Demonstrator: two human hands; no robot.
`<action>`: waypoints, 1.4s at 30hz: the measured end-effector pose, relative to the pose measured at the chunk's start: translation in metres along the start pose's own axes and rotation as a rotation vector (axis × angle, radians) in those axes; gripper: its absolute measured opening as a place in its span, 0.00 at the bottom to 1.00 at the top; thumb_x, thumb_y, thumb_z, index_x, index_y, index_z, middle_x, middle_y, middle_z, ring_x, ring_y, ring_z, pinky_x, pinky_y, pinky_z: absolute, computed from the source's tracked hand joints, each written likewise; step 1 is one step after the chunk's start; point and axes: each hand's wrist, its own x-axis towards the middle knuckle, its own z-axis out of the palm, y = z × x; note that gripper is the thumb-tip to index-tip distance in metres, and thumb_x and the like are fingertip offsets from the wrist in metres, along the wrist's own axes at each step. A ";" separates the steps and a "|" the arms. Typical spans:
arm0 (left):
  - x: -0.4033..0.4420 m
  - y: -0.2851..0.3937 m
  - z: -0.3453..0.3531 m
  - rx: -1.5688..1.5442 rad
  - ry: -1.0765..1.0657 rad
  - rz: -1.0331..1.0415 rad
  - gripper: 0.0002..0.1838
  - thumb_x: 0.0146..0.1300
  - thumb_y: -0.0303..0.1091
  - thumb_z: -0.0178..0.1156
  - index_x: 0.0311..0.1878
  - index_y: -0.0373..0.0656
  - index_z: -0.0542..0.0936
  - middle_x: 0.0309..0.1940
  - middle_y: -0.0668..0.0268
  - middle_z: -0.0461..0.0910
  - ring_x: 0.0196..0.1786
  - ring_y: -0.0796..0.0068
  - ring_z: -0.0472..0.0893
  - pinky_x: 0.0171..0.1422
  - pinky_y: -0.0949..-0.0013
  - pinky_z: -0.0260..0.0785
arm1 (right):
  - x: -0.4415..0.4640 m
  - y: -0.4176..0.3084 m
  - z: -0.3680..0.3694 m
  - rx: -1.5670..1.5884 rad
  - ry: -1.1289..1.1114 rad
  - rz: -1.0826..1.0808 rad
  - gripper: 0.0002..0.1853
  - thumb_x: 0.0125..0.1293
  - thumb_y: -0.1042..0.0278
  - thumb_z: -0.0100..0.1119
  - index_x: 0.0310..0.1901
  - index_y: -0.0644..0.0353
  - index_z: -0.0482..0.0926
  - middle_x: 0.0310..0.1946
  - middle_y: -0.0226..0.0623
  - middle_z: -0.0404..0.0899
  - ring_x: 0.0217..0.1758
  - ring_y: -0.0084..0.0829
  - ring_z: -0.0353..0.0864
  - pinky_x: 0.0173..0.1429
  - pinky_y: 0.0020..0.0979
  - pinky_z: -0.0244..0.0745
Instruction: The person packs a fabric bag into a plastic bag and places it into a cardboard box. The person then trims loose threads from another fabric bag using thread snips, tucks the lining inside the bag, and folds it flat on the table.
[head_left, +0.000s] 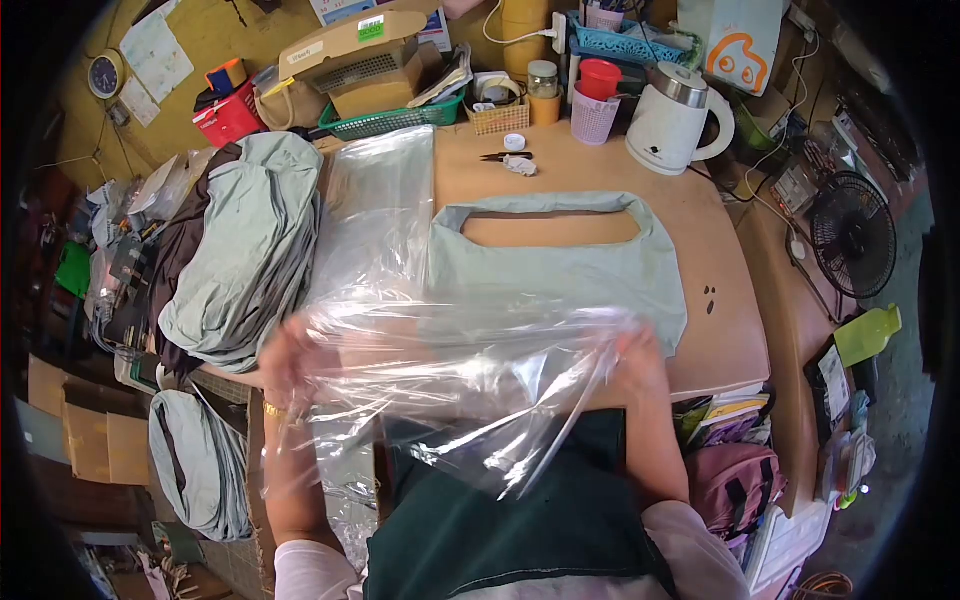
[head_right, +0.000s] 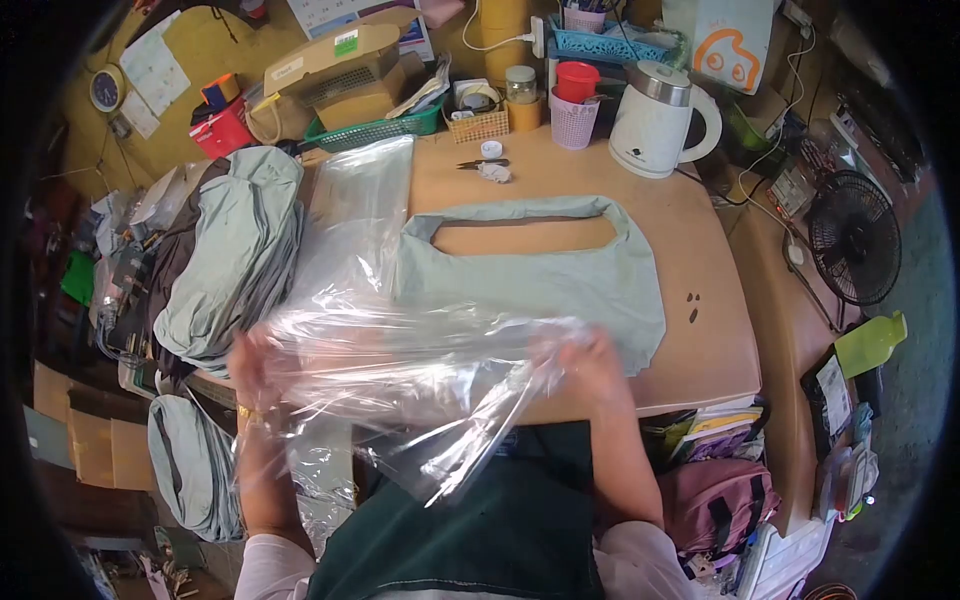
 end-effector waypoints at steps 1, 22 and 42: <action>-0.005 -0.007 0.009 0.446 0.075 -0.079 0.18 0.70 0.46 0.59 0.45 0.38 0.79 0.38 0.61 0.82 0.40 0.70 0.81 0.50 0.66 0.75 | 0.001 -0.001 0.002 0.263 0.571 -0.314 0.15 0.70 0.59 0.61 0.42 0.65 0.83 0.29 0.41 0.84 0.29 0.31 0.81 0.35 0.31 0.78; -0.014 0.002 -0.037 0.389 0.536 0.014 0.15 0.72 0.41 0.58 0.47 0.37 0.80 0.35 0.70 0.83 0.36 0.79 0.81 0.40 0.73 0.74 | -0.007 0.029 -0.044 0.599 -0.390 -0.003 0.37 0.66 0.39 0.58 0.58 0.70 0.72 0.21 0.38 0.78 0.23 0.32 0.79 0.28 0.35 0.75; -0.033 0.054 -0.005 0.985 0.299 0.211 0.14 0.73 0.35 0.53 0.52 0.34 0.76 0.41 0.59 0.80 0.48 0.64 0.80 0.63 0.59 0.72 | -0.009 -0.124 -0.090 -0.236 0.128 -0.473 0.30 0.60 0.44 0.66 0.45 0.71 0.80 0.42 0.44 0.82 0.43 0.30 0.82 0.49 0.30 0.74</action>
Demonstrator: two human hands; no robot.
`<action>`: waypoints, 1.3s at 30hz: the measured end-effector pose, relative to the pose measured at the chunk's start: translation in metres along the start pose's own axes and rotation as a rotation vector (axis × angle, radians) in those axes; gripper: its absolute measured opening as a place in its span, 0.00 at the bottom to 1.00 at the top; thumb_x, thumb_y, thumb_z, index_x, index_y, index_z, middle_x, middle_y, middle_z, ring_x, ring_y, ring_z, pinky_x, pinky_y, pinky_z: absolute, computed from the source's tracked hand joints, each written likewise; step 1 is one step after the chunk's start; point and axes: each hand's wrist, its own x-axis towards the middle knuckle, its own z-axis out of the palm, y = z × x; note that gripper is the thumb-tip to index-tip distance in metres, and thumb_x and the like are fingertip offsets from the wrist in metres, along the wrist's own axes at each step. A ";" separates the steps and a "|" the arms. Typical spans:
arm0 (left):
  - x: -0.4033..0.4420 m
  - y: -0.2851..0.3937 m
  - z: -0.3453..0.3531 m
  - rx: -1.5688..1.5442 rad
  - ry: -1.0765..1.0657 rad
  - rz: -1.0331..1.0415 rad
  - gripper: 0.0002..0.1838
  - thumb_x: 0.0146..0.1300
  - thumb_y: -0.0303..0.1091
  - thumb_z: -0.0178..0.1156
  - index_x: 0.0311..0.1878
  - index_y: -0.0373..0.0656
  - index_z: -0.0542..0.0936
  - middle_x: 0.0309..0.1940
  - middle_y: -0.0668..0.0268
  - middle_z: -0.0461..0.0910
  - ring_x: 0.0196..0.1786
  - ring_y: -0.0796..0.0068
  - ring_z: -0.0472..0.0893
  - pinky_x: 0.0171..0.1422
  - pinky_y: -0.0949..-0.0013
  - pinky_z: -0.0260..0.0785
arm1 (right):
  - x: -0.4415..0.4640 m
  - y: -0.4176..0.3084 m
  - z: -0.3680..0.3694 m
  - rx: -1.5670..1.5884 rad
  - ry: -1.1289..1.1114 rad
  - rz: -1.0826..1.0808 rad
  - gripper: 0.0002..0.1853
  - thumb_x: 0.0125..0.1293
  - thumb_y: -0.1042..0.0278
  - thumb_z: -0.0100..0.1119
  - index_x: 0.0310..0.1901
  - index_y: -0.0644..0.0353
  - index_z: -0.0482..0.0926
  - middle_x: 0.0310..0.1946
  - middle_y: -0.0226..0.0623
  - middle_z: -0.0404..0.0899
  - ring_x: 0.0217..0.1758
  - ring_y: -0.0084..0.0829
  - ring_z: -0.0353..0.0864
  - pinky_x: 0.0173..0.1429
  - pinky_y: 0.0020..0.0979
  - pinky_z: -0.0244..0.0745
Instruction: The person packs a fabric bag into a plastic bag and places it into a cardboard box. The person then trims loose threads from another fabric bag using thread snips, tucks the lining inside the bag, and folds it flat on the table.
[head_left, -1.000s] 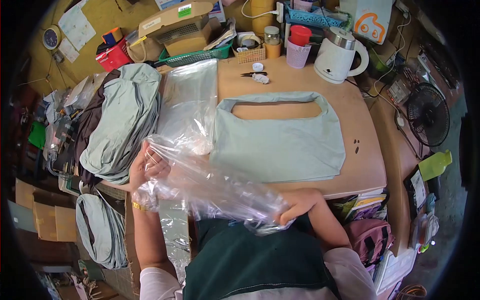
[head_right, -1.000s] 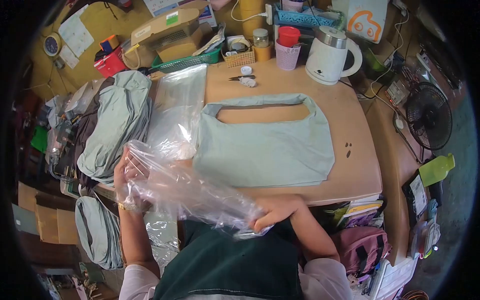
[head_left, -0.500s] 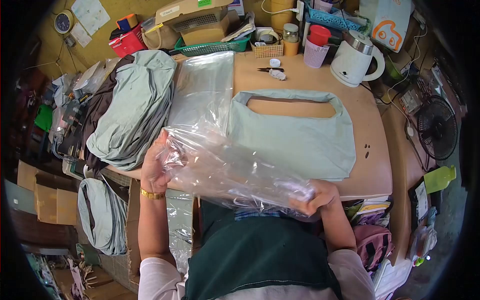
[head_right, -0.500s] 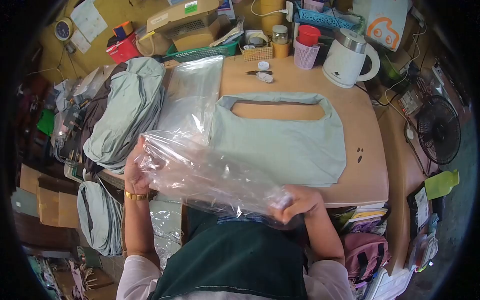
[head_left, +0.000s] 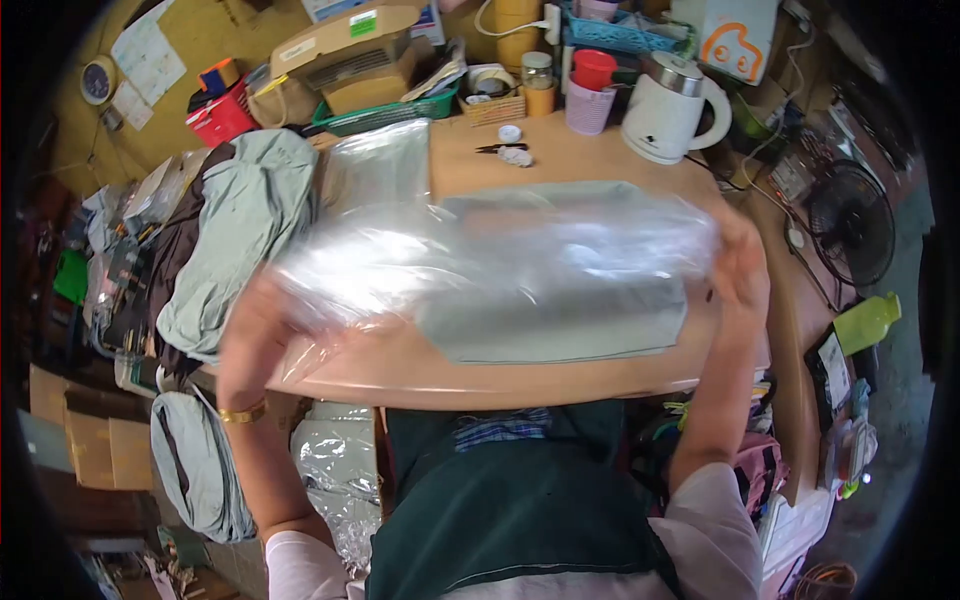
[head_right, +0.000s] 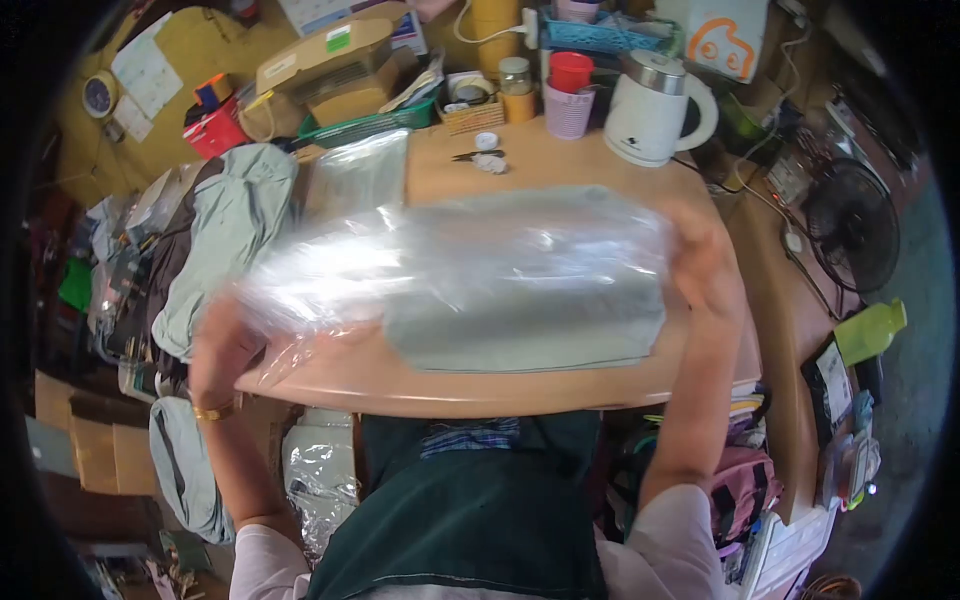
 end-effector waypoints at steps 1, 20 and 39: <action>0.014 0.004 0.007 -0.212 0.252 0.028 0.15 0.74 0.37 0.51 0.55 0.36 0.74 0.47 0.57 0.78 0.53 0.62 0.78 0.65 0.58 0.70 | 0.025 -0.015 0.039 -0.005 0.167 -0.120 0.29 0.66 0.46 0.60 0.49 0.71 0.79 0.50 0.46 0.80 0.52 0.31 0.80 0.61 0.32 0.72; 0.071 -0.109 0.253 0.991 0.119 -0.007 0.44 0.65 0.49 0.60 0.68 0.19 0.55 0.73 0.32 0.52 0.77 0.33 0.47 0.75 0.29 0.29 | -0.089 0.107 0.056 -1.610 0.122 0.552 0.40 0.66 0.41 0.55 0.75 0.45 0.56 0.79 0.42 0.45 0.82 0.44 0.40 0.74 0.71 0.32; 0.053 -0.115 0.284 0.759 -0.204 0.249 0.40 0.55 0.43 0.66 0.65 0.30 0.63 0.64 0.39 0.66 0.73 0.44 0.61 0.73 0.34 0.49 | 0.003 -0.014 0.132 -1.562 -0.287 -0.193 0.09 0.46 0.80 0.57 0.32 0.59 0.79 0.35 0.39 0.81 0.39 0.42 0.79 0.48 0.41 0.69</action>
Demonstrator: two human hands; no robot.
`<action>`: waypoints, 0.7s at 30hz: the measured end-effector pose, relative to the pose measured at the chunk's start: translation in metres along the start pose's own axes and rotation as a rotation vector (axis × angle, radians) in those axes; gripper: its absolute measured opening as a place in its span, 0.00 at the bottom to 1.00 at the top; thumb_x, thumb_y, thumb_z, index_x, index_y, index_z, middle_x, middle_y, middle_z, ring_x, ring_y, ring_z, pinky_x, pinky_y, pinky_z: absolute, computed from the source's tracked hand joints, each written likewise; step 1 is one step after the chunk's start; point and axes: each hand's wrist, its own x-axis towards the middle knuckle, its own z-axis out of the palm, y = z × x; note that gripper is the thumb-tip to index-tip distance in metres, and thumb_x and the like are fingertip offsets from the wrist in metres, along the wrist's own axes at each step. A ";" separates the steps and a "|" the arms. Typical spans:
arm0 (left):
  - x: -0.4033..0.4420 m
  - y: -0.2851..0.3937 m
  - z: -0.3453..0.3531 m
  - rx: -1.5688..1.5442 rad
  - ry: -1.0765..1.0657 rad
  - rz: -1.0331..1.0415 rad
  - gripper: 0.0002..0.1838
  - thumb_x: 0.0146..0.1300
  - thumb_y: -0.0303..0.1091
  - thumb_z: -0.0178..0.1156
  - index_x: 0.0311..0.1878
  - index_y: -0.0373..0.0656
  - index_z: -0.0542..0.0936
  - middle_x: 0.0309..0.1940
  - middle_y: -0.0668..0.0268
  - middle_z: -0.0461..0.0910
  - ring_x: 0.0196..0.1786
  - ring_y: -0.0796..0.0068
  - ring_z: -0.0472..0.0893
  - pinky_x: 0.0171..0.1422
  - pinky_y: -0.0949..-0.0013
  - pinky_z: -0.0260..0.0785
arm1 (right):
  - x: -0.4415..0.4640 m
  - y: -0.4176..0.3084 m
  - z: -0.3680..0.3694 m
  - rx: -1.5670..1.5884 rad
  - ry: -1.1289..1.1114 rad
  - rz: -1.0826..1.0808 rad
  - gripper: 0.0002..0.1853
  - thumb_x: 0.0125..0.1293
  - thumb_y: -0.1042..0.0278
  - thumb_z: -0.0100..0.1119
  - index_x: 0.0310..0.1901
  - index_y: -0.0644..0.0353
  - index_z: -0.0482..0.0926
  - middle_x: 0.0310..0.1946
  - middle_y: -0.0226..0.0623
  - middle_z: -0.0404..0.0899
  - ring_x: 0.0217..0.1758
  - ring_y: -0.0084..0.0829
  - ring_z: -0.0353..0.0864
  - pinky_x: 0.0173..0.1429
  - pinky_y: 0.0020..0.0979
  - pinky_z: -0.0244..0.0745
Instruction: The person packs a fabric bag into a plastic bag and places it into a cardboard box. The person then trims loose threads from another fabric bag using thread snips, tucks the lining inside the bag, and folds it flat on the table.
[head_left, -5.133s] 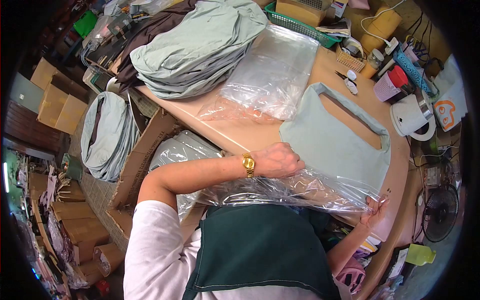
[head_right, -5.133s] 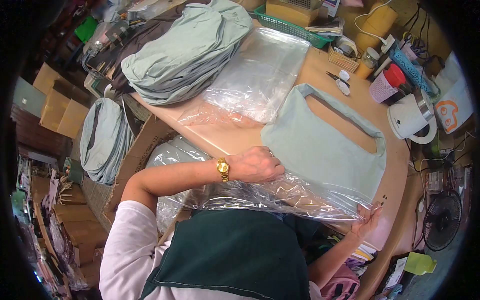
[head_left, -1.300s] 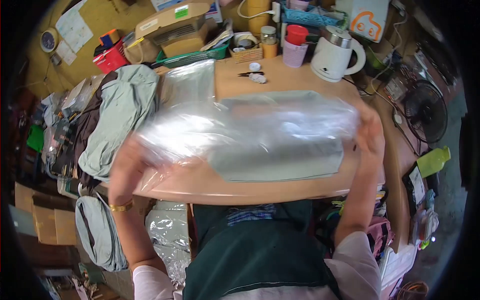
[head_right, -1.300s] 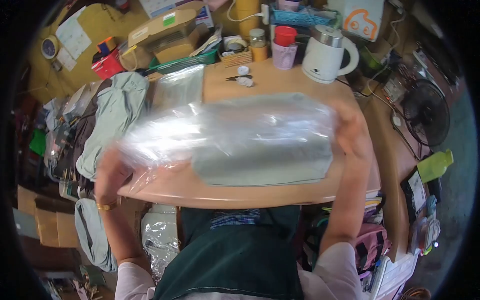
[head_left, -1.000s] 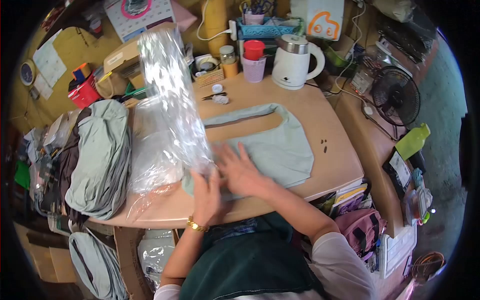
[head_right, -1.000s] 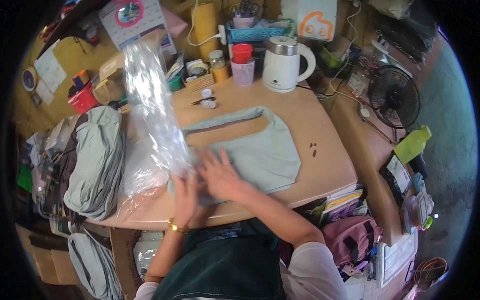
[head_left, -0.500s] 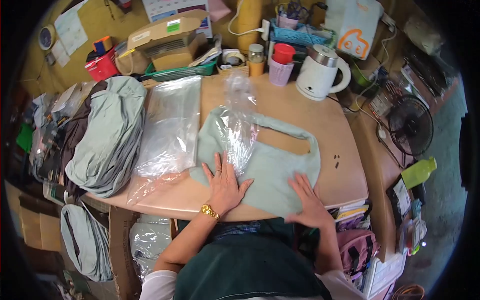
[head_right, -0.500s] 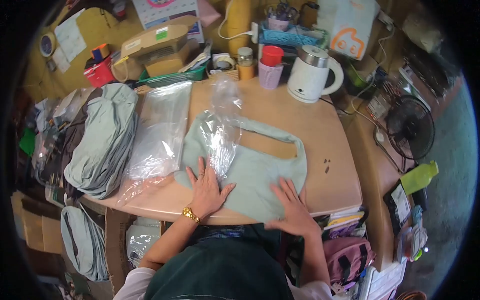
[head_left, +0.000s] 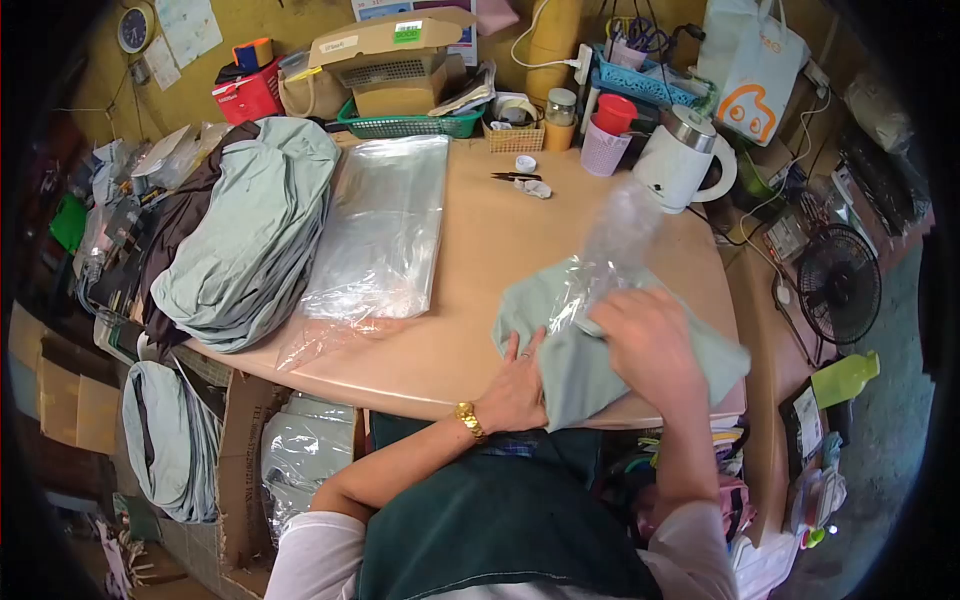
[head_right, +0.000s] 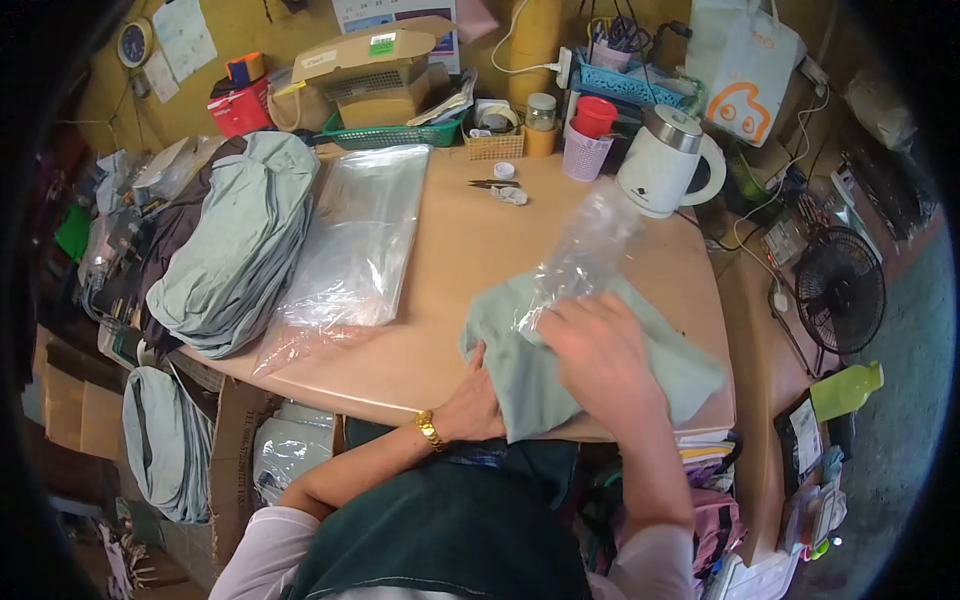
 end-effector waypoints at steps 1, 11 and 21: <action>-0.001 0.003 -0.010 -0.001 -0.001 0.004 0.40 0.55 0.43 0.66 0.65 0.30 0.63 0.64 0.39 0.66 0.73 0.44 0.61 0.73 0.34 0.49 | 0.017 0.003 0.009 0.025 -0.082 -0.060 0.07 0.48 0.79 0.57 0.31 0.61 0.79 0.34 0.41 0.82 0.39 0.43 0.79 0.46 0.41 0.70; -0.169 -0.067 -0.193 -0.801 0.798 -0.779 0.32 0.77 0.56 0.41 0.67 0.34 0.63 0.49 0.53 0.80 0.34 0.62 0.85 0.37 0.70 0.79 | 0.101 0.037 0.159 0.186 -0.496 -0.188 0.15 0.47 0.68 0.75 0.40 0.57 0.88 0.70 0.45 0.64 0.77 0.43 0.57 0.76 0.57 0.54; -0.213 -0.080 -0.246 0.012 0.569 -1.043 0.32 0.75 0.53 0.44 0.24 0.35 0.76 0.12 0.57 0.71 0.20 0.64 0.78 0.28 0.60 0.68 | 0.180 -0.011 0.187 0.192 -0.755 -0.463 0.19 0.43 0.66 0.77 0.41 0.58 0.88 0.77 0.42 0.52 0.82 0.44 0.39 0.80 0.61 0.38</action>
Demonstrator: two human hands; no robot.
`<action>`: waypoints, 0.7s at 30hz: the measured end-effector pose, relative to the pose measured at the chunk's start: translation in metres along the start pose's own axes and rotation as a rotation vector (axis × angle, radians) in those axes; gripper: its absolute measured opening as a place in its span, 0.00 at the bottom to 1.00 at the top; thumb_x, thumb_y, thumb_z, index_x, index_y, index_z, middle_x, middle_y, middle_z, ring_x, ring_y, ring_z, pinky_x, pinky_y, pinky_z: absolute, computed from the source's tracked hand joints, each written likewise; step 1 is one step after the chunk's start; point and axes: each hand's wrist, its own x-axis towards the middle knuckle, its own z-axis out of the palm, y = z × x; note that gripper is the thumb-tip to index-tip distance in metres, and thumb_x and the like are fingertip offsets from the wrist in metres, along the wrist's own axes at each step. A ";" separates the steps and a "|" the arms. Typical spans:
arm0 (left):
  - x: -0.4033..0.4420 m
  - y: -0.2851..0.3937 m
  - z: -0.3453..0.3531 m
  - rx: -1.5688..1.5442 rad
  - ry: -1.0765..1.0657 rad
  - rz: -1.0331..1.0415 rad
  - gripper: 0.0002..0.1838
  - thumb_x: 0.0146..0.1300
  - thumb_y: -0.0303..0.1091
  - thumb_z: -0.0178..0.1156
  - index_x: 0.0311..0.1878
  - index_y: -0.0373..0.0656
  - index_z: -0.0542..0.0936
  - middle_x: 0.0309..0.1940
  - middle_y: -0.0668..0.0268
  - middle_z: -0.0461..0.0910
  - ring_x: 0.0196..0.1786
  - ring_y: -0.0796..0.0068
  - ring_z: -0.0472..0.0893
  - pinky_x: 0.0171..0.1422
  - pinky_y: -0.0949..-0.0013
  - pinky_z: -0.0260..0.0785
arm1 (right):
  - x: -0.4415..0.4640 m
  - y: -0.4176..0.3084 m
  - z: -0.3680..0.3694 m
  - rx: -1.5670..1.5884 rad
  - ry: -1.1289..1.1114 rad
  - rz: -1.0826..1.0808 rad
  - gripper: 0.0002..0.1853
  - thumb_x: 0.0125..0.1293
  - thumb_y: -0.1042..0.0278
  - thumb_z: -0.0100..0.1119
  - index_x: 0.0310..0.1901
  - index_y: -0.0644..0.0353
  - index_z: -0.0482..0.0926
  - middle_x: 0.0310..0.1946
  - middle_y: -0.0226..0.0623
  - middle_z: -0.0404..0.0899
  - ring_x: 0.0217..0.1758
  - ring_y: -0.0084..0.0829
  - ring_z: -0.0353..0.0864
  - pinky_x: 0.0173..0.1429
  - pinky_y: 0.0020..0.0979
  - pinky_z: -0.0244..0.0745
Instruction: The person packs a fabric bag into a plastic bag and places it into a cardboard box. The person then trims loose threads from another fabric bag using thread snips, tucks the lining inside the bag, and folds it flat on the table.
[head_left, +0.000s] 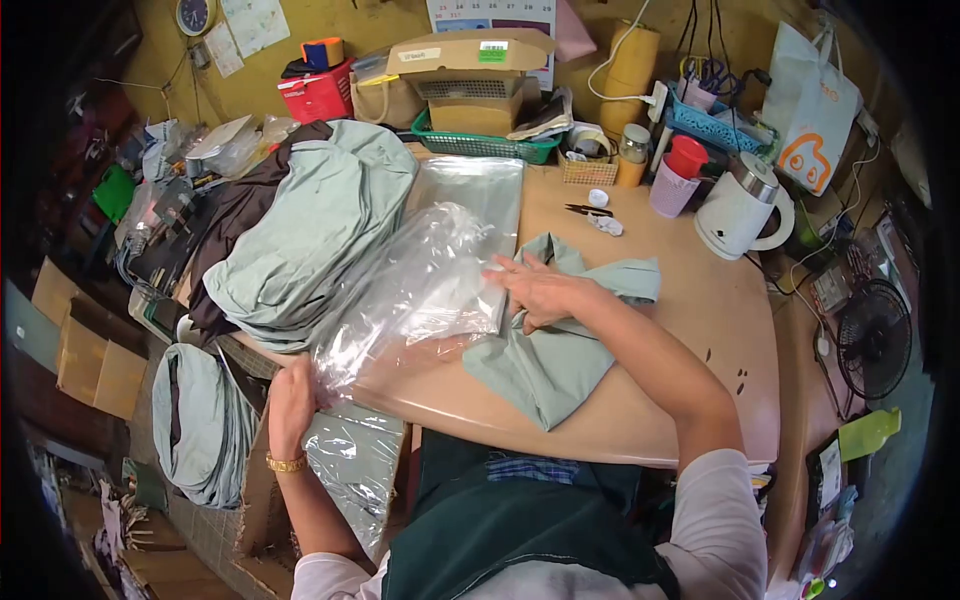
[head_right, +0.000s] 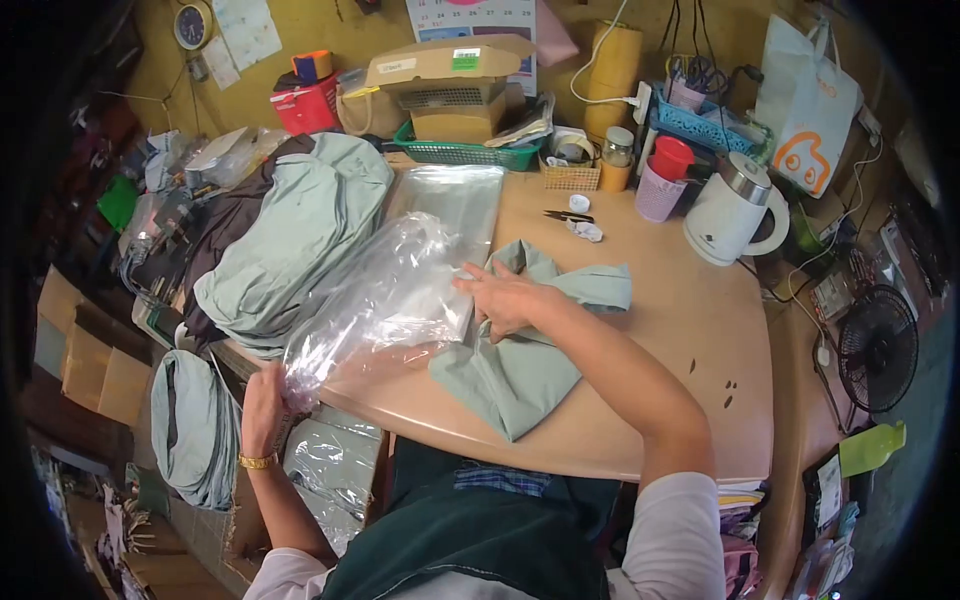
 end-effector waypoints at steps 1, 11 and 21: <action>-0.001 0.000 -0.002 0.000 0.009 0.001 0.32 0.75 0.53 0.44 0.24 0.35 0.76 0.12 0.57 0.71 0.20 0.64 0.78 0.28 0.60 0.68 | 0.011 0.006 0.007 0.109 -0.017 0.010 0.19 0.43 0.66 0.77 0.41 0.58 0.89 0.77 0.42 0.51 0.83 0.44 0.38 0.80 0.61 0.39; -0.018 0.068 0.012 0.294 0.445 0.344 0.16 0.50 0.26 0.72 0.44 0.38 0.83 0.49 0.52 0.78 0.48 0.50 0.80 0.52 0.60 0.73 | -0.069 0.003 0.040 0.068 -0.021 0.384 0.16 0.51 0.57 0.73 0.39 0.56 0.88 0.72 0.52 0.59 0.68 0.51 0.64 0.70 0.50 0.61; 0.025 0.132 0.084 0.200 0.204 0.833 0.35 0.47 0.14 0.58 0.63 0.41 0.73 0.63 0.48 0.67 0.60 0.46 0.72 0.60 0.58 0.70 | -0.232 -0.001 0.030 0.128 0.109 0.462 0.13 0.52 0.60 0.72 0.36 0.59 0.88 0.45 0.48 0.78 0.55 0.47 0.74 0.70 0.47 0.60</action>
